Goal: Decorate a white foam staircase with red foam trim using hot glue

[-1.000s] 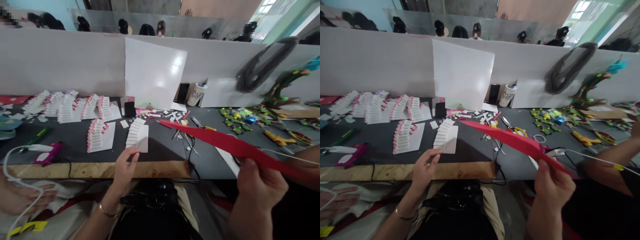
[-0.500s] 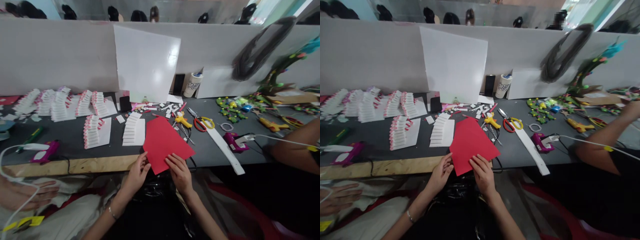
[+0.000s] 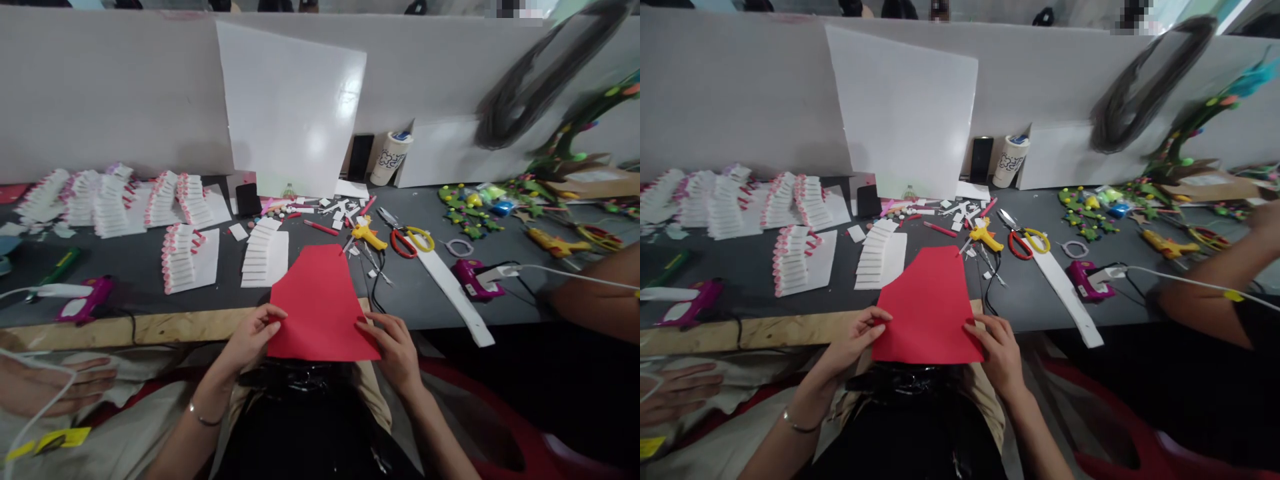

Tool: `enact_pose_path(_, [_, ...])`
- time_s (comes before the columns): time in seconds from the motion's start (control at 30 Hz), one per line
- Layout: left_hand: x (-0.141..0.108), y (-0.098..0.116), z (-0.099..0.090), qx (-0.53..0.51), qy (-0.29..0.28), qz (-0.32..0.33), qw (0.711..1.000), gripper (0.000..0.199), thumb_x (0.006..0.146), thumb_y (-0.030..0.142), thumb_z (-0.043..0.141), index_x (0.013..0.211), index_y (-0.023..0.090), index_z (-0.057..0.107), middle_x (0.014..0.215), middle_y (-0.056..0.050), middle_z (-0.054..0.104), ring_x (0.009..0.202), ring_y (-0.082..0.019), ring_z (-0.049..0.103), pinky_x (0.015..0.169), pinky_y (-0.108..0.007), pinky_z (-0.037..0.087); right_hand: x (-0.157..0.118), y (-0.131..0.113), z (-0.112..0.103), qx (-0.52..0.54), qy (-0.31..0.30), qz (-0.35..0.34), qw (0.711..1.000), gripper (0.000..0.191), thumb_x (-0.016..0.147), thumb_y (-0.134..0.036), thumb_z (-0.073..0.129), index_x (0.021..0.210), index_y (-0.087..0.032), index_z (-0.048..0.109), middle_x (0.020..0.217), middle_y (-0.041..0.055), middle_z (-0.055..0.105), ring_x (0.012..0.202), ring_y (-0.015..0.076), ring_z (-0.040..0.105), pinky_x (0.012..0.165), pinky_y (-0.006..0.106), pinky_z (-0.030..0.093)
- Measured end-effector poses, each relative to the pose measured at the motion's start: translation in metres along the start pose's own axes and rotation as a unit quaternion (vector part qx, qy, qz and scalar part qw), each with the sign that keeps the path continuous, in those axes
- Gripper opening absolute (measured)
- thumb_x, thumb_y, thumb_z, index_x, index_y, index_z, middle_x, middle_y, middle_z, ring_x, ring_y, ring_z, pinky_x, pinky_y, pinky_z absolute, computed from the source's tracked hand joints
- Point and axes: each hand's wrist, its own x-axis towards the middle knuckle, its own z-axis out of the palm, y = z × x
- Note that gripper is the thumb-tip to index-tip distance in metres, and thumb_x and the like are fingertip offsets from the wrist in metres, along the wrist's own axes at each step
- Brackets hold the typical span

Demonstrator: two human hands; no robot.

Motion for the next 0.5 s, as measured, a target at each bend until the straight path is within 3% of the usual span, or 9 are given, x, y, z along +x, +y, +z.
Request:
enact_pose_path(0.07, [0.002,-0.003,-0.011,0.018,0.017,-0.002,1.000,0.025,0.083,0.035,0.061,0.101,0.021,0.069,0.092,-0.007,0.073,0.082,-0.019,0.068,0.074,-0.032,0.057,0.002,-0.003,-0.007,0.031,-0.002,-0.030,0.999,0.033,0.087,-0.008,0.060,0.107,-0.031,0.073,0.105,0.0059,0.074,0.097,0.0236,0.067,0.080,0.041,0.060])
enact_pose_path(0.13, [0.007,-0.011,-0.020,0.071,0.090,0.014,0.993,0.032,0.088,0.038,0.055,0.112,0.020,0.065,0.095,-0.007,0.073,0.083,-0.019,0.069,0.076,-0.034,0.058,0.004,-0.011,-0.010,0.060,-0.006,-0.059,0.996,0.035,0.085,-0.005,0.059,0.106,-0.030,0.071,0.103,0.0051,0.075,0.100,0.0229,0.069,0.081,0.041,0.061])
enact_pose_path(0.2, [0.013,-0.021,-0.026,0.168,0.160,0.060,0.971,0.033,0.092,0.039,0.050,0.115,0.019,0.063,0.103,-0.009,0.072,0.093,-0.021,0.069,0.085,-0.038,0.057,0.006,-0.019,-0.010,0.087,-0.022,-0.080,0.993,0.037,0.084,-0.003,0.057,0.108,-0.027,0.069,0.105,0.0057,0.076,0.107,0.0227,0.069,0.084,0.040,0.061])
enact_pose_path(0.23, [0.017,-0.026,-0.028,0.219,0.167,0.088,0.957,0.033,0.093,0.038,0.047,0.114,0.019,0.064,0.107,-0.010,0.071,0.099,-0.023,0.068,0.090,-0.041,0.056,0.006,-0.024,-0.009,0.097,-0.033,-0.085,0.991,0.038,0.083,-0.001,0.055,0.109,-0.026,0.067,0.106,0.0061,0.076,0.109,0.0224,0.069,0.085,0.040,0.061])
enact_pose_path(0.4, [0.030,-0.042,-0.030,0.377,0.064,0.165,0.909,0.036,0.096,0.029,0.039,0.119,0.016,0.064,0.123,-0.014,0.069,0.118,-0.026,0.063,0.103,-0.046,0.051,0.007,-0.037,0.001,0.094,-0.063,-0.100,0.989,0.035,0.087,-0.003,0.049,0.111,-0.023,0.065,0.100,0.0063,0.078,0.091,0.0174,0.075,0.078,0.031,0.062])
enact_pose_path(0.5, [0.038,-0.046,-0.033,0.430,0.048,0.182,0.883,0.039,0.096,0.023,0.037,0.125,0.013,0.060,0.130,-0.017,0.065,0.126,-0.028,0.059,0.106,-0.050,0.048,0.005,-0.039,0.005,0.081,-0.074,-0.104,0.988,0.032,0.090,-0.007,0.052,0.113,-0.025,0.066,0.094,0.0053,0.078,0.083,0.0163,0.075,0.074,0.029,0.062])
